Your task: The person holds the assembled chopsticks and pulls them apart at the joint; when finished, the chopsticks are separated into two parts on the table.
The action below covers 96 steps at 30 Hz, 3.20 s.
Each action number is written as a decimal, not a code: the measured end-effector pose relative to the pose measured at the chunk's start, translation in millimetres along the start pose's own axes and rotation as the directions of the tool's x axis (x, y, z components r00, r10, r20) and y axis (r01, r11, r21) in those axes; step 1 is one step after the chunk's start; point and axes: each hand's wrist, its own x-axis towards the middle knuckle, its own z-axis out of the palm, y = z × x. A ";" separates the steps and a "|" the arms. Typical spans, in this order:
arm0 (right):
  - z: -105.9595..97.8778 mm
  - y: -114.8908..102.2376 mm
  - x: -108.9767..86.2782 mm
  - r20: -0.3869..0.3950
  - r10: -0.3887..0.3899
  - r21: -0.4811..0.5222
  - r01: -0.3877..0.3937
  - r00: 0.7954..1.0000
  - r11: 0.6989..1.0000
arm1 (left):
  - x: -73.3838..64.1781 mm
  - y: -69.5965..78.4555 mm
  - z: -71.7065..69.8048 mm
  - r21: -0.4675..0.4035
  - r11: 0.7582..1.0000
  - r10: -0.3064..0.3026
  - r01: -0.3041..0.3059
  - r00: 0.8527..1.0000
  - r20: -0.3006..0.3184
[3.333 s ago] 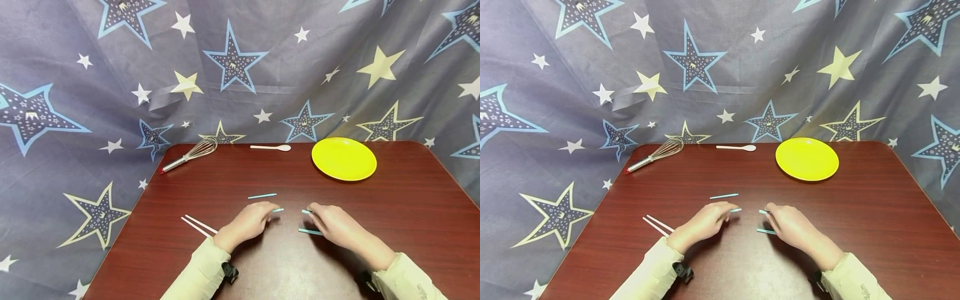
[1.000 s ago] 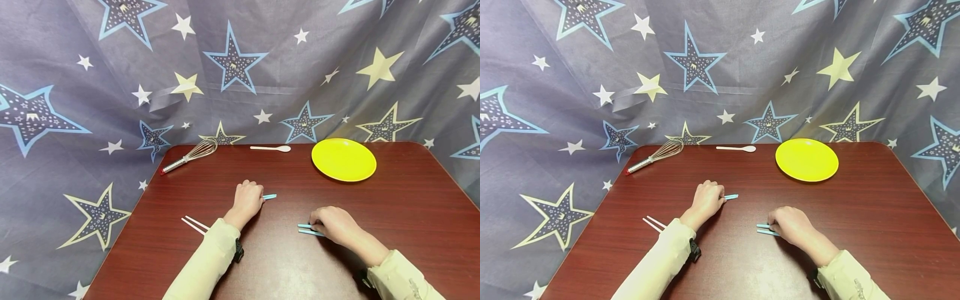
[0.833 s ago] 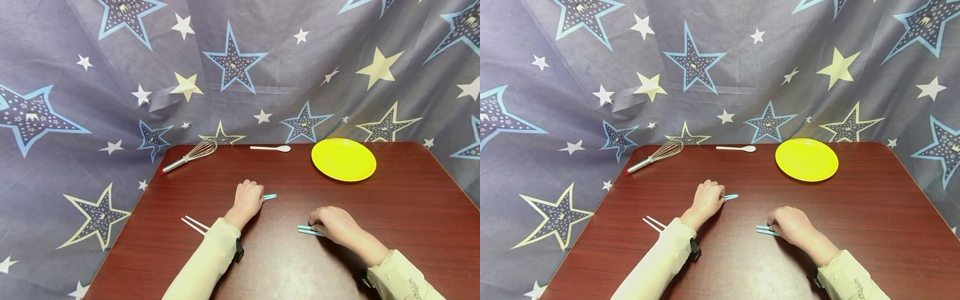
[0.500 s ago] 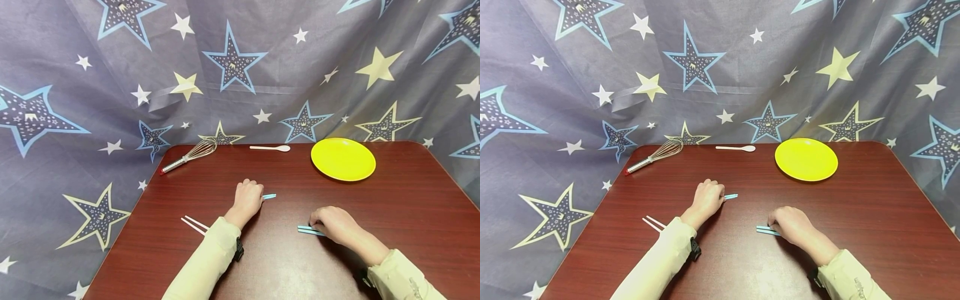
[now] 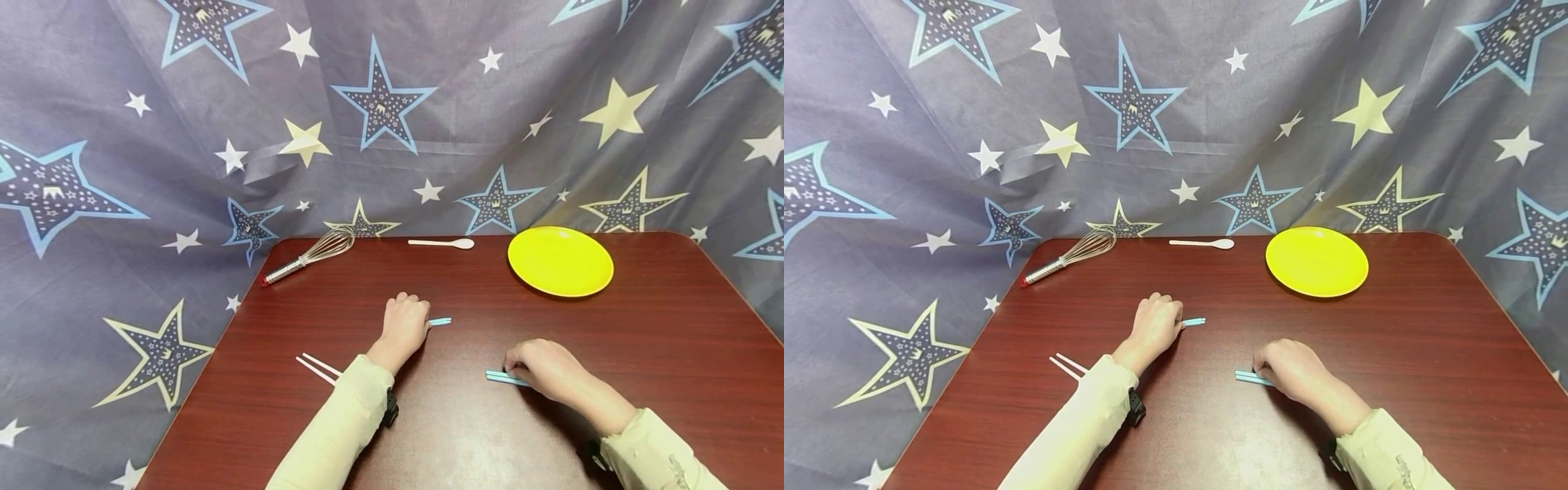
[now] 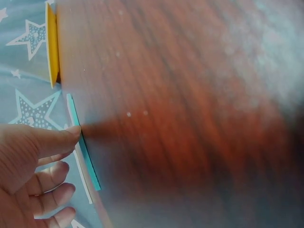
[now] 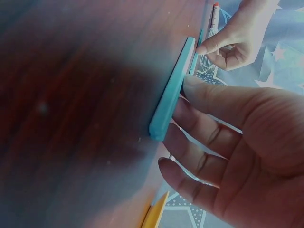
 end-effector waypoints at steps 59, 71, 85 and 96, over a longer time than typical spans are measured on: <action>-10.1 2.9 -3.1 -0.190 0.026 -0.064 -0.039 0.981 0.997 | -99.1 -100.2 -32.8 -0.457 0.889 0.001 0.021 0.999 0.048; -9.1 2.4 -4.2 -0.167 0.037 -0.062 -0.048 0.985 0.997 | -116.0 -116.9 -35.1 -0.390 0.921 0.026 0.004 0.997 0.072; -9.1 2.0 -4.3 -0.181 0.028 -0.060 -0.039 0.983 0.997 | -117.4 -119.0 -41.7 -0.330 0.943 0.076 -0.033 0.990 0.117; -8.1 2.8 -3.7 -0.178 0.024 -0.052 -0.034 0.984 0.998 | -116.6 -118.7 -41.2 -0.310 0.949 0.101 -0.060 0.988 0.117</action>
